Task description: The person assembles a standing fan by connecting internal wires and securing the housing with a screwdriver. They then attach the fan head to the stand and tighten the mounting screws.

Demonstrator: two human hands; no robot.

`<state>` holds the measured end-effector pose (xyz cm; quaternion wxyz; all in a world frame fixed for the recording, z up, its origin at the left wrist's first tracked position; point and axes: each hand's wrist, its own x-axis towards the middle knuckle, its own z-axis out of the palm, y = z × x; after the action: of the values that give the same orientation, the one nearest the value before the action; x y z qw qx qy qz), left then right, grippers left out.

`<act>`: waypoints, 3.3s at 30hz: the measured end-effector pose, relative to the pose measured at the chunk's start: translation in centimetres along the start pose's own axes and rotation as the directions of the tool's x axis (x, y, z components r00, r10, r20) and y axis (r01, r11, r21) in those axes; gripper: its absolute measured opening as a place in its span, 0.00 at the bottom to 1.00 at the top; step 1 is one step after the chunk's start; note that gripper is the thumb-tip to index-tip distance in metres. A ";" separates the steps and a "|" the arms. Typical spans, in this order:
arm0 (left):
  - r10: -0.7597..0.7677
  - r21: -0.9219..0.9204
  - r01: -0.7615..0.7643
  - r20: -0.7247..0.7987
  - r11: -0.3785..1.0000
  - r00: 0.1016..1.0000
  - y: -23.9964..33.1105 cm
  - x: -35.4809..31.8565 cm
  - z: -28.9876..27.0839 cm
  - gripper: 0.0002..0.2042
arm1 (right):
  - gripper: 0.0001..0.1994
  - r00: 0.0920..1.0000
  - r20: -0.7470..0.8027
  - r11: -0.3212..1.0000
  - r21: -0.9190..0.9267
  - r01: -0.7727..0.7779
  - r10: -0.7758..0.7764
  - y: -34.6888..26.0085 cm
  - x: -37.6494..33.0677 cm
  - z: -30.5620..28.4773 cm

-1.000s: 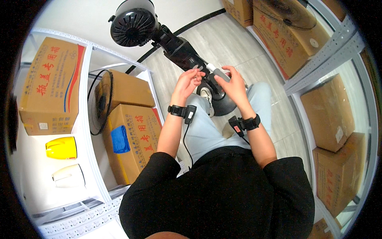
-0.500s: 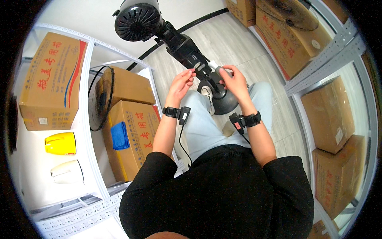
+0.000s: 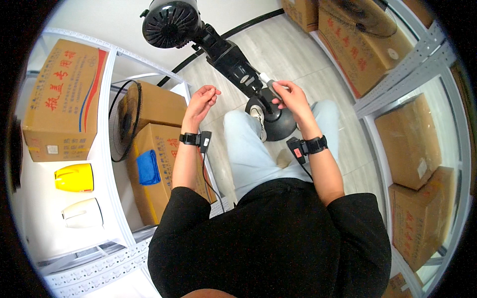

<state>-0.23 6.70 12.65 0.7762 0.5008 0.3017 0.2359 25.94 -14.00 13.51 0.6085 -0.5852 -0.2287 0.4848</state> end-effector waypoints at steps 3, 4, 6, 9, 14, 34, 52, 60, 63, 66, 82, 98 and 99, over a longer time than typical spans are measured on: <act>0.020 -0.223 -0.038 -0.087 0.974 0.996 -2.4 0.0 0.7 0.10 | 0.20 0.998 0.050 0.997 0.069 -0.030 0.026 0.5 0.2 -0.1; 0.026 -0.295 -0.047 -0.075 0.954 0.997 -3.2 0.2 0.9 0.09 | 0.20 0.999 0.042 0.998 0.054 -0.018 0.016 0.5 0.2 0.1; 0.015 -0.416 -0.038 -0.058 0.908 0.998 -4.4 0.8 1.6 0.10 | 0.21 1.000 0.019 1.000 0.021 0.007 -0.007 0.4 0.1 0.3; -0.003 -0.492 -0.027 -0.060 0.870 0.998 -5.3 1.4 3.1 0.11 | 0.21 0.995 -0.003 0.981 -0.170 0.095 -0.097 -0.2 -0.5 0.8; 0.006 -0.531 -0.037 -0.060 0.846 0.998 -5.1 1.6 6.0 0.12 | 0.19 0.981 -0.071 0.957 -0.243 0.157 -0.179 0.1 -0.5 0.5; -0.004 -0.620 -0.024 -0.043 0.784 0.999 -6.1 2.7 6.5 0.08 | 0.15 0.972 0.046 0.876 -0.425 0.227 -0.230 0.3 -5.9 0.8; -0.016 -0.536 -0.061 -0.137 0.842 0.990 -5.5 3.4 7.1 0.08 | 0.17 0.898 0.085 0.688 -0.612 0.389 -0.433 0.4 -6.4 1.3; -0.026 -0.486 -0.068 -0.184 0.872 0.983 -5.1 3.3 7.6 0.08 | 0.18 0.885 0.078 0.672 -0.621 0.403 -0.459 1.8 -6.1 1.7; -0.017 -0.504 -0.087 -0.200 0.859 0.980 -4.8 3.4 7.8 0.08 | 0.18 0.876 0.069 0.679 -0.604 0.418 -0.478 2.2 -6.0 2.5; 0.001 -0.507 -0.107 -0.205 0.855 0.979 -4.7 3.5 7.9 0.08 | 0.19 0.893 0.057 0.714 -0.578 0.395 -0.447 2.2 -6.0 3.4; 0.039 -0.612 -0.031 -0.001 0.791 0.999 -4.5 2.1 8.5 0.13 | 0.19 0.992 0.122 0.998 -0.070 -0.009 0.017 1.6 -4.4 5.6; 0.074 -0.521 -0.130 -0.128 0.844 0.989 -4.7 2.6 7.8 0.07 | 0.18 0.989 0.131 0.998 0.008 -0.066 0.065 1.0 -5.2 6.5; 0.092 -0.533 -0.138 -0.113 0.835 0.989 -4.5 2.3 7.8 0.07 | 0.18 0.983 0.162 0.994 0.058 -0.096 0.086 1.1 -5.1 6.4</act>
<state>7.19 1.52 10.44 0.8568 0.2695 0.2245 0.3780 18.02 -15.42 15.29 0.5844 -0.5341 -0.2336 0.5646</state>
